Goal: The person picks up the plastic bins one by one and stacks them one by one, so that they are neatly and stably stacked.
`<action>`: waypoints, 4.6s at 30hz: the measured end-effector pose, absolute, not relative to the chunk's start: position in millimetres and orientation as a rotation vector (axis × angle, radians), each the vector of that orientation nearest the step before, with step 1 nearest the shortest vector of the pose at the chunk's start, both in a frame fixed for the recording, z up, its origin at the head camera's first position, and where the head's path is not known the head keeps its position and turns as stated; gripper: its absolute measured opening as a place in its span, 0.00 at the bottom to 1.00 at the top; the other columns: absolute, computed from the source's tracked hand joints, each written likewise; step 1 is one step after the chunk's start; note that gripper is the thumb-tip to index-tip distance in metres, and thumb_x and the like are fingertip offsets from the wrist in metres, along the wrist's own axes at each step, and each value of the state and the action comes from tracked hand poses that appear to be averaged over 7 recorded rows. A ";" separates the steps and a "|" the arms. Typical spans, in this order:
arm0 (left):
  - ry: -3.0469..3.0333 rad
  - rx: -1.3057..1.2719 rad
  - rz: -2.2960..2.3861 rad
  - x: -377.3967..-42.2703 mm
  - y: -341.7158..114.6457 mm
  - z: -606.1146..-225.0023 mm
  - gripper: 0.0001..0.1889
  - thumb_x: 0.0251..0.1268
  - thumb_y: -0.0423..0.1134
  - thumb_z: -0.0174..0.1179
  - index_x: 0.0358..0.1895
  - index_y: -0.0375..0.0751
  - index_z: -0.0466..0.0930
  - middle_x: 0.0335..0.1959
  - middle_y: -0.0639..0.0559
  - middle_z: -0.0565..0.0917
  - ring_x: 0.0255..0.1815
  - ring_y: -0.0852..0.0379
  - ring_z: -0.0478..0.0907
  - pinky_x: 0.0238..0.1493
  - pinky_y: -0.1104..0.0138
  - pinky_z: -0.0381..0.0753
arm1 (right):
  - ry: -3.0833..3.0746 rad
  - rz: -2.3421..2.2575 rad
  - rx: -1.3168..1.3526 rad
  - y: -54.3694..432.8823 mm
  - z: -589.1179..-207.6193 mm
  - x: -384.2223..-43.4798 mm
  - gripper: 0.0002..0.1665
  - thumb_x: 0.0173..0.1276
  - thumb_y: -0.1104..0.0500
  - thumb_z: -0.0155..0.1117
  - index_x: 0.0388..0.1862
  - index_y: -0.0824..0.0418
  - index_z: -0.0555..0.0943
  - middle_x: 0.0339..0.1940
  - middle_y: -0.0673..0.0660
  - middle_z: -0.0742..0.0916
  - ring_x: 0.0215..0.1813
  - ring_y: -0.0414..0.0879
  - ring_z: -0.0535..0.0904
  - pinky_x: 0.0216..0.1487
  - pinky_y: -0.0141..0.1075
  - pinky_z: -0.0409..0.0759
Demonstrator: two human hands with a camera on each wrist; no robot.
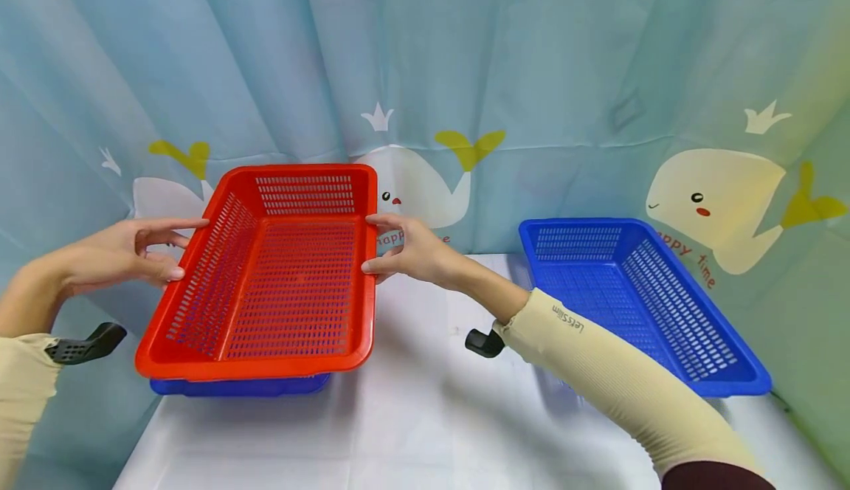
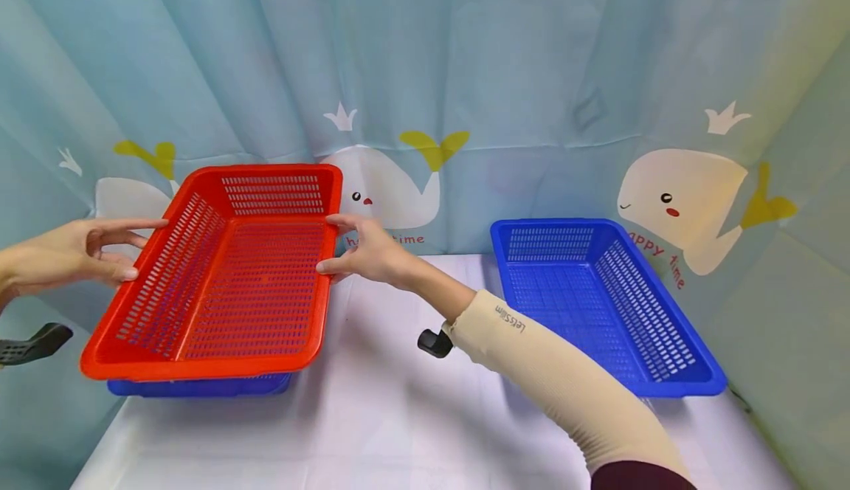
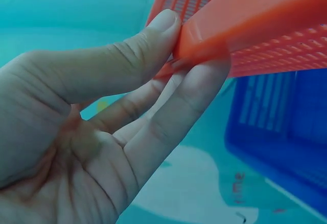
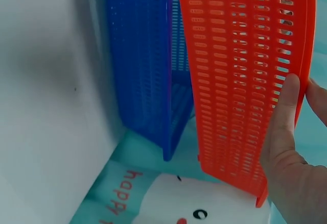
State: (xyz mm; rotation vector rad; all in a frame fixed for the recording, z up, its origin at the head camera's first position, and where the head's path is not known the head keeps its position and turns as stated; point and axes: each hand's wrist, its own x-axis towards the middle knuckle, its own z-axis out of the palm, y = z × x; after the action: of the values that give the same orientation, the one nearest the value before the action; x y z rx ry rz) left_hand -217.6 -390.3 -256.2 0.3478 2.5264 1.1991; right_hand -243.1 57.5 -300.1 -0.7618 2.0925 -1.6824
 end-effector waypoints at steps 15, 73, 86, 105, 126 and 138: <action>2.590 0.273 1.108 -223.7 -431.9 -265.1 0.42 0.68 0.35 0.67 0.81 0.48 0.56 0.63 0.35 0.72 0.47 0.44 0.86 0.42 0.50 0.88 | 2.105 -1.679 -0.758 16.0 -315.3 -245.7 0.51 0.65 0.62 0.77 0.82 0.57 0.61 0.66 0.56 0.75 0.40 0.50 0.91 0.65 0.45 0.75; 2.235 0.337 1.390 -249.6 -450.2 -335.3 0.36 0.74 0.27 0.56 0.81 0.53 0.58 0.60 0.58 0.80 0.55 0.51 0.84 0.52 0.52 0.87 | 2.048 -1.795 -0.534 -7.4 -378.0 -254.4 0.51 0.63 0.64 0.78 0.81 0.56 0.63 0.65 0.53 0.75 0.37 0.51 0.90 0.61 0.41 0.80; 2.319 0.262 1.354 -250.3 -447.5 -344.9 0.37 0.71 0.30 0.60 0.81 0.46 0.57 0.62 0.57 0.73 0.54 0.53 0.83 0.52 0.58 0.86 | 2.039 -1.814 -0.529 -9.8 -389.5 -255.2 0.50 0.63 0.66 0.77 0.80 0.58 0.64 0.62 0.54 0.75 0.34 0.52 0.90 0.51 0.34 0.83; 2.303 0.258 1.334 -248.5 -446.6 -350.2 0.38 0.71 0.31 0.61 0.82 0.48 0.56 0.62 0.58 0.73 0.55 0.57 0.83 0.53 0.59 0.86 | 2.037 -1.800 -0.507 -10.8 -394.3 -253.4 0.50 0.63 0.66 0.77 0.80 0.58 0.64 0.60 0.54 0.75 0.35 0.51 0.90 0.53 0.34 0.82; 2.310 0.237 1.321 -246.2 -447.0 -351.2 0.40 0.71 0.31 0.62 0.82 0.46 0.55 0.72 0.33 0.63 0.55 0.56 0.82 0.53 0.56 0.86 | 2.035 -1.795 -0.500 -12.8 -397.9 -252.6 0.49 0.63 0.66 0.77 0.81 0.58 0.63 0.61 0.54 0.75 0.36 0.51 0.90 0.53 0.36 0.83; 2.319 0.228 1.322 -244.2 -445.1 -352.6 0.41 0.70 0.32 0.63 0.82 0.43 0.52 0.73 0.29 0.59 0.54 0.56 0.82 0.53 0.57 0.86 | 2.092 -1.761 -0.529 -14.3 -399.0 -251.6 0.49 0.63 0.66 0.77 0.80 0.58 0.64 0.62 0.55 0.75 0.35 0.50 0.90 0.49 0.32 0.82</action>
State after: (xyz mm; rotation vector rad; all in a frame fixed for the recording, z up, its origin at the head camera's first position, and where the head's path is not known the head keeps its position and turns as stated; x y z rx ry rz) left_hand -244.2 -445.1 -352.6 0.2281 2.3187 1.3224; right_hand -251.6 -14.3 -399.0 -0.5288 2.0923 -1.7613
